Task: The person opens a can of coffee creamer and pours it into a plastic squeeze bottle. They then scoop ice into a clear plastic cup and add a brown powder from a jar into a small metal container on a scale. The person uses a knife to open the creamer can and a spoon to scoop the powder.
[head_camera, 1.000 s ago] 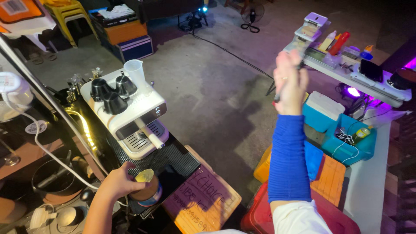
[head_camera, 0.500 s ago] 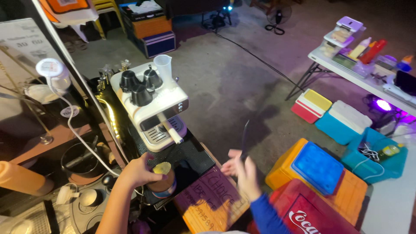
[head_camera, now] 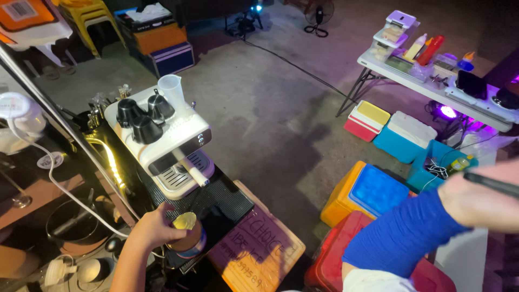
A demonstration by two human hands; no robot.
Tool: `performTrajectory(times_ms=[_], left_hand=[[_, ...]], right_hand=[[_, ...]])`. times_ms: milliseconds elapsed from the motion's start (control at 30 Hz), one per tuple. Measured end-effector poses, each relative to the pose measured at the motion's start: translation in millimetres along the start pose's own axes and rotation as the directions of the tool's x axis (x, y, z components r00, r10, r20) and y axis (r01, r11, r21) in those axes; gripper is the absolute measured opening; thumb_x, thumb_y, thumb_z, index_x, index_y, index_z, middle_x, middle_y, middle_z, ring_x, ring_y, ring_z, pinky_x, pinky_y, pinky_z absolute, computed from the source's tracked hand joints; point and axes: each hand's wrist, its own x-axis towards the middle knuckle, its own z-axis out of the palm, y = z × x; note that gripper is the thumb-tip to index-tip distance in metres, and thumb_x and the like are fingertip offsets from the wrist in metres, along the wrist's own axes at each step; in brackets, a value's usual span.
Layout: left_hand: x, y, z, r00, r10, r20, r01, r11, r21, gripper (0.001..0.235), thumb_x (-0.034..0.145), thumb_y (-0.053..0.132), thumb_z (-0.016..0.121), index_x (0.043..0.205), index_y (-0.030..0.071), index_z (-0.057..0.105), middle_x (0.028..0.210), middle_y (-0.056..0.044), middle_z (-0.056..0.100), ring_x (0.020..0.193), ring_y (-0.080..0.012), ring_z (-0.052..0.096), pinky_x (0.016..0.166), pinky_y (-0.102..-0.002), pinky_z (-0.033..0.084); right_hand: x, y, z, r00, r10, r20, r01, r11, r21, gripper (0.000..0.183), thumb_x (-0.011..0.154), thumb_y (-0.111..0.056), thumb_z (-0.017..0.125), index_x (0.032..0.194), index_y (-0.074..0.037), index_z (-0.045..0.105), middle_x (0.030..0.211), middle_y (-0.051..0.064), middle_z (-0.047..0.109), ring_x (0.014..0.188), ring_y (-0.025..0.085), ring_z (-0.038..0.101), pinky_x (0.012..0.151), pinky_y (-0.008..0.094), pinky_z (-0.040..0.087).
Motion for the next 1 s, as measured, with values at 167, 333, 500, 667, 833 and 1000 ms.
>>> performTrajectory(times_ms=[167,333,500,667,833,1000], left_hand=[[-4.6,7.1,-2.3,1.000,-0.007,-0.006,0.007,0.999,0.053,0.107,0.044,0.046,0.091,0.137,0.005,0.057,0.095,-0.016,0.079,0.090,-0.0278,0.078,0.083,-0.036,0.061],[-6.1,7.9,-4.9,1.000,0.007,-0.012,-0.006,1.000,0.018,0.108,0.044,0.046,0.092,0.137,0.003,0.056,0.091,-0.017,0.079,0.088,-0.0278,0.078,0.082,-0.035,0.061],[-12.8,7.9,-3.1,0.999,0.031,-0.041,-0.031,1.000,0.000,0.102,0.045,0.047,0.089,0.133,0.004,0.059,0.090,-0.016,0.078,0.087,-0.0280,0.077,0.081,-0.036,0.061],[-19.4,10.7,-5.8,0.997,0.046,-0.065,-0.048,0.998,-0.027,0.104,0.043,0.045,0.092,0.131,0.003,0.059,0.089,-0.016,0.077,0.086,-0.0284,0.076,0.080,-0.036,0.059],[-23.3,12.7,-7.6,0.998,0.021,-0.057,-0.026,0.996,-0.091,0.105,0.042,0.043,0.090,0.133,0.003,0.056,0.087,-0.016,0.078,0.083,-0.0293,0.077,0.079,-0.036,0.060],[-22.2,16.9,-10.0,0.999,0.019,-0.050,-0.020,1.000,-0.018,0.107,0.041,0.047,0.093,0.131,0.003,0.057,0.090,-0.017,0.076,0.087,-0.0297,0.076,0.081,-0.036,0.059]], right_hand=[[7.2,132.9,59.7,0.890,0.433,0.145,-0.433,0.901,-0.033,0.046,0.107,-0.021,0.053,0.148,0.000,0.049,0.150,0.015,0.055,0.142,0.026,0.053,0.119,0.040,0.042],[-14.5,163.5,91.3,0.792,0.530,0.305,-0.566,0.824,0.038,0.048,0.110,-0.018,0.052,0.153,0.001,0.047,0.154,0.017,0.056,0.144,0.029,0.054,0.115,0.037,0.043],[-59.9,108.1,83.5,0.762,0.546,0.349,-0.573,0.819,-0.029,0.046,0.115,-0.021,0.048,0.156,0.001,0.044,0.154,0.018,0.057,0.141,0.027,0.060,0.118,0.036,0.049],[-210.5,28.7,61.7,0.377,0.801,0.465,-0.779,0.546,-0.309,0.039,0.104,-0.034,0.052,0.117,0.002,0.056,0.085,0.011,0.072,0.072,0.018,0.073,0.068,0.032,0.060],[-363.8,-19.4,25.0,-0.305,0.922,0.240,-0.744,-0.073,-0.664,0.029,0.097,-0.025,0.056,0.119,-0.009,0.066,0.069,-0.003,0.059,0.054,0.011,0.055,0.051,0.030,0.051],[-450.5,-15.3,-23.0,-0.084,0.890,0.448,-0.500,0.351,-0.791,0.027,0.095,-0.029,0.068,0.097,-0.003,0.068,0.075,0.010,0.071,0.065,0.019,0.068,0.063,0.037,0.054]])
